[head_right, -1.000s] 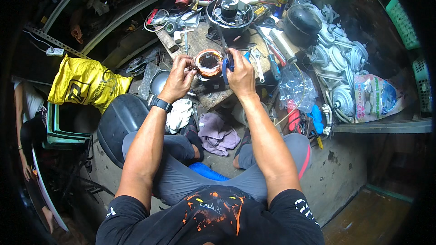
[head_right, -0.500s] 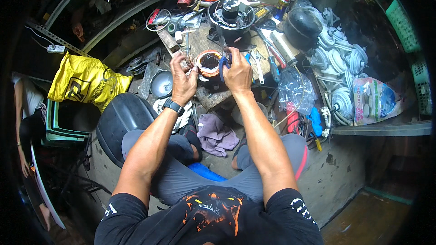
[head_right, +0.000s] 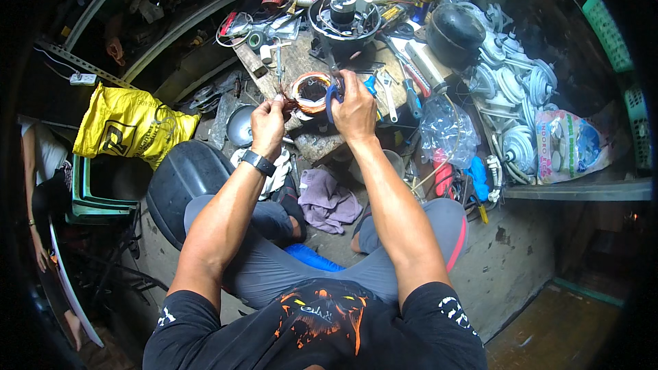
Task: The person uses scissors to strip the insulation from multiple wires on an electrical coil while sitting at a cluttered workbench.
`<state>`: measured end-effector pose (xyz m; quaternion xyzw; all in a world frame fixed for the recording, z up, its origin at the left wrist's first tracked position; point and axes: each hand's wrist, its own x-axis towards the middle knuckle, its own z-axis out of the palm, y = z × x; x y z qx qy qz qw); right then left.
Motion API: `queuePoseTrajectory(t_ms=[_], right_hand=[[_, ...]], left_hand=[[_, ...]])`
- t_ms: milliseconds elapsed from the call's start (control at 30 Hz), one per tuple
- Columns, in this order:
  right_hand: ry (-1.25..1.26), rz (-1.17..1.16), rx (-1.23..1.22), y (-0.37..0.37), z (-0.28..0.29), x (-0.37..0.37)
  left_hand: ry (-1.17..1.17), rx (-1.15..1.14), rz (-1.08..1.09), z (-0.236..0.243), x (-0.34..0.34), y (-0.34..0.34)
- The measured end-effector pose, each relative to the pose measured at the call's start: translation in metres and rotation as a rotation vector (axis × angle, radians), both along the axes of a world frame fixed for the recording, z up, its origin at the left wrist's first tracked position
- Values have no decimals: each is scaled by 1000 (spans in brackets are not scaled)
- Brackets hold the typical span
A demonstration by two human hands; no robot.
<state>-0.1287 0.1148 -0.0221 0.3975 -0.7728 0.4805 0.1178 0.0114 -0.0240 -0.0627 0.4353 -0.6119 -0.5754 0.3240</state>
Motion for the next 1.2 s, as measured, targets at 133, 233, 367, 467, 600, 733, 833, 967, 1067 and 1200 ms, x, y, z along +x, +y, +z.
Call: queuePoseTrajectory(t_ms=[133, 233, 367, 467, 600, 733, 833, 967, 1067, 1200], right_hand=[[-197, -43, 38, 5, -3, -13], [-421, 24, 26, 14, 0, -18], [-441, 2, 42, 33, 12, -1], [-669, 189, 222, 80, 20, 14], [-1247, 478, 316, 122, 39, 65], [-1336, 459, 237, 105, 32, 64], [-1354, 452, 228, 98, 33, 63], [-1450, 418, 199, 97, 35, 61], [-1542, 409, 193, 95, 45, 59], [-1545, 410, 233, 93, 51, 50]], left_hand=[[-100, -978, 62, 46, -6, 22], [-242, -1216, -359, 65, -5, 25], [-444, -1198, -529, 58, -3, 20], [-328, -1118, -593, 51, -2, 5], [-236, -982, -739, 51, -6, -13], [-277, -940, -831, 52, -5, -27], [-333, -971, -802, 50, -9, -24], [-355, -1010, -734, 51, -10, -15], [-337, -982, -658, 45, -10, -13], [-312, -956, -721, 53, -11, -14]])
